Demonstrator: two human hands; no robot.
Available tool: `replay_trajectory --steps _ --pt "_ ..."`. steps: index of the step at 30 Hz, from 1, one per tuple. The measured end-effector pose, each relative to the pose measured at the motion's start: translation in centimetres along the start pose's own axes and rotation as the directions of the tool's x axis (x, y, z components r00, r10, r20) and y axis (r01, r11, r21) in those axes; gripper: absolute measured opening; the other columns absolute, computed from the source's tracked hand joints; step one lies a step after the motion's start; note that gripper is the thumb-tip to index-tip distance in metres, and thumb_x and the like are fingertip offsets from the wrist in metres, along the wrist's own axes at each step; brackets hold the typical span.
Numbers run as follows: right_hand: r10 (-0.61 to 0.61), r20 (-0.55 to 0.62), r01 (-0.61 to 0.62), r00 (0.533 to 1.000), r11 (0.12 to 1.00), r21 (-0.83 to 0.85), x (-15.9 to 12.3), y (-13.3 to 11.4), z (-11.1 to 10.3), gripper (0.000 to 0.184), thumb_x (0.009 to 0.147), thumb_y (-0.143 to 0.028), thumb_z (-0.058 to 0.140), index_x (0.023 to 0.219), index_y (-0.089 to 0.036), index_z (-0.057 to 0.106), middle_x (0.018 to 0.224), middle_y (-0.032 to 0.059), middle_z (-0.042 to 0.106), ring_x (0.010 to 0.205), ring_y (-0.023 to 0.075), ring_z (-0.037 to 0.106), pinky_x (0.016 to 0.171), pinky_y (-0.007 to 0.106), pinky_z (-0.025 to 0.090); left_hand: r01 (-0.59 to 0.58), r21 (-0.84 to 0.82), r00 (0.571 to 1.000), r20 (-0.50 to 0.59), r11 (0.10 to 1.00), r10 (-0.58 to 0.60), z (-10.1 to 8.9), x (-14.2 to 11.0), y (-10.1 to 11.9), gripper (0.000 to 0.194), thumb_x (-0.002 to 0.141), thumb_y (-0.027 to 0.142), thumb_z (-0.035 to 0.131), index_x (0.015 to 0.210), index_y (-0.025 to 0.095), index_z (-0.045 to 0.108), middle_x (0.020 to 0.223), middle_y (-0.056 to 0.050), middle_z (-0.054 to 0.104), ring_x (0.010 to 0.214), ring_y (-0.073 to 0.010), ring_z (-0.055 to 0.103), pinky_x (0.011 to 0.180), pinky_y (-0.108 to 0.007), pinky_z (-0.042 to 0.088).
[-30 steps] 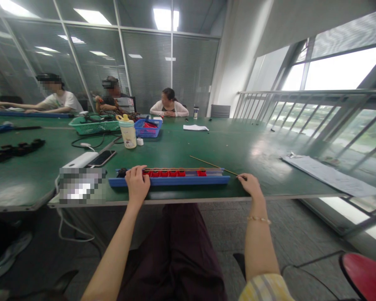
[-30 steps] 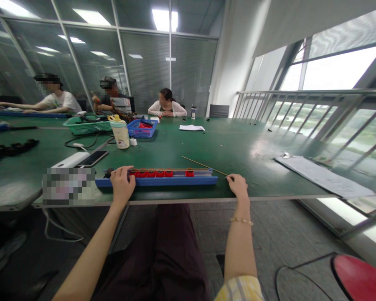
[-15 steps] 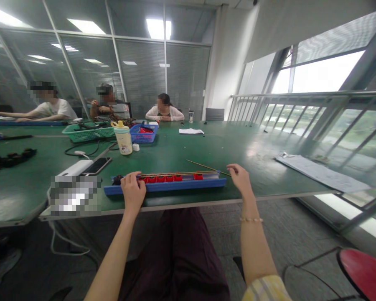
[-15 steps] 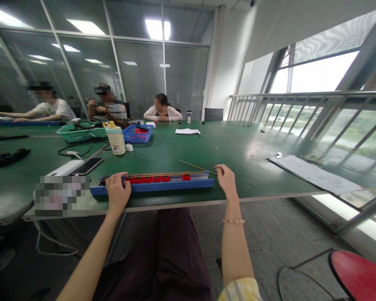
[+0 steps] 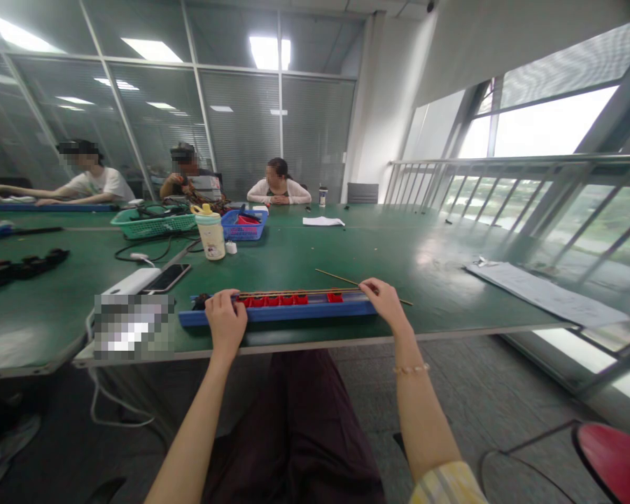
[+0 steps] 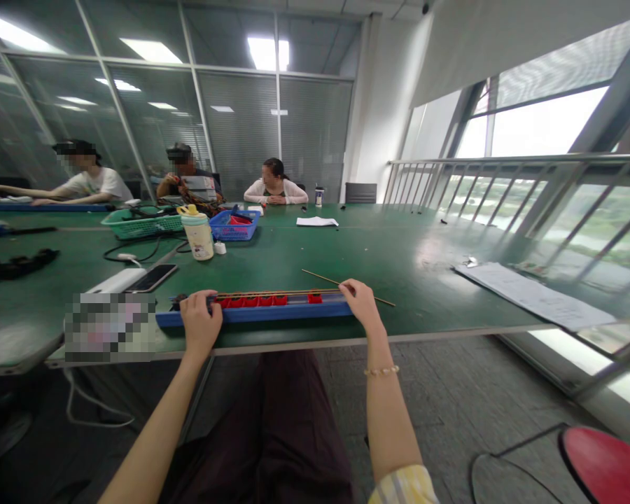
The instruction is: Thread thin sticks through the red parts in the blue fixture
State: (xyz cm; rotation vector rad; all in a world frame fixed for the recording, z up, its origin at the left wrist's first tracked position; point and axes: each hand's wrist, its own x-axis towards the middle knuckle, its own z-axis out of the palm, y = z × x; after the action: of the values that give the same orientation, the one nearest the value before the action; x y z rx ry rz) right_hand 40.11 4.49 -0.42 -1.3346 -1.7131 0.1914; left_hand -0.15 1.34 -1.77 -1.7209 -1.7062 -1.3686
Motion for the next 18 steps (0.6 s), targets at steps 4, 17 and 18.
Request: replay_trajectory --steps 4,17,18 --pt "-0.002 -0.005 0.002 1.000 1.000 0.009 -0.01 0.02 0.02 0.033 0.087 -0.046 0.049 0.083 -0.020 0.068 0.083 0.0073 0.071 0.079 0.0222 0.063 0.076 0.034 0.045 0.009 0.002 1.000 0.006 1.000 -0.009 -0.06 -0.05 0.12 0.022 0.084 0.019 0.044 0.098 0.018 0.060 0.103 -0.012 0.062 0.102 -0.0287 0.052 0.095 -0.046 0.040" --pt "0.008 -0.016 -0.008 1.000 1.000 0.006 -0.20 0.18 -0.41 0.035 0.087 -0.048 0.049 0.085 -0.019 0.070 0.085 0.0077 0.073 0.078 0.0212 0.064 0.075 0.034 0.047 0.013 -0.007 0.999 0.035 1.000 -0.013 -0.34 -0.08 0.31 0.021 0.084 0.020 0.045 0.097 0.019 0.061 0.104 -0.012 0.062 0.103 -0.0290 0.051 0.096 -0.046 0.038" --pt "0.010 -0.012 -0.010 1.000 1.000 0.008 -0.17 0.19 -0.40 0.035 0.087 -0.047 0.049 0.085 -0.019 0.071 0.086 0.0079 0.074 0.078 0.0214 0.064 0.076 0.034 0.047 0.009 -0.006 0.999 0.034 1.000 -0.009 -0.34 -0.08 0.30 0.021 0.084 0.020 0.045 0.097 0.019 0.061 0.104 -0.012 0.062 0.103 -0.0288 0.051 0.097 -0.046 0.038"
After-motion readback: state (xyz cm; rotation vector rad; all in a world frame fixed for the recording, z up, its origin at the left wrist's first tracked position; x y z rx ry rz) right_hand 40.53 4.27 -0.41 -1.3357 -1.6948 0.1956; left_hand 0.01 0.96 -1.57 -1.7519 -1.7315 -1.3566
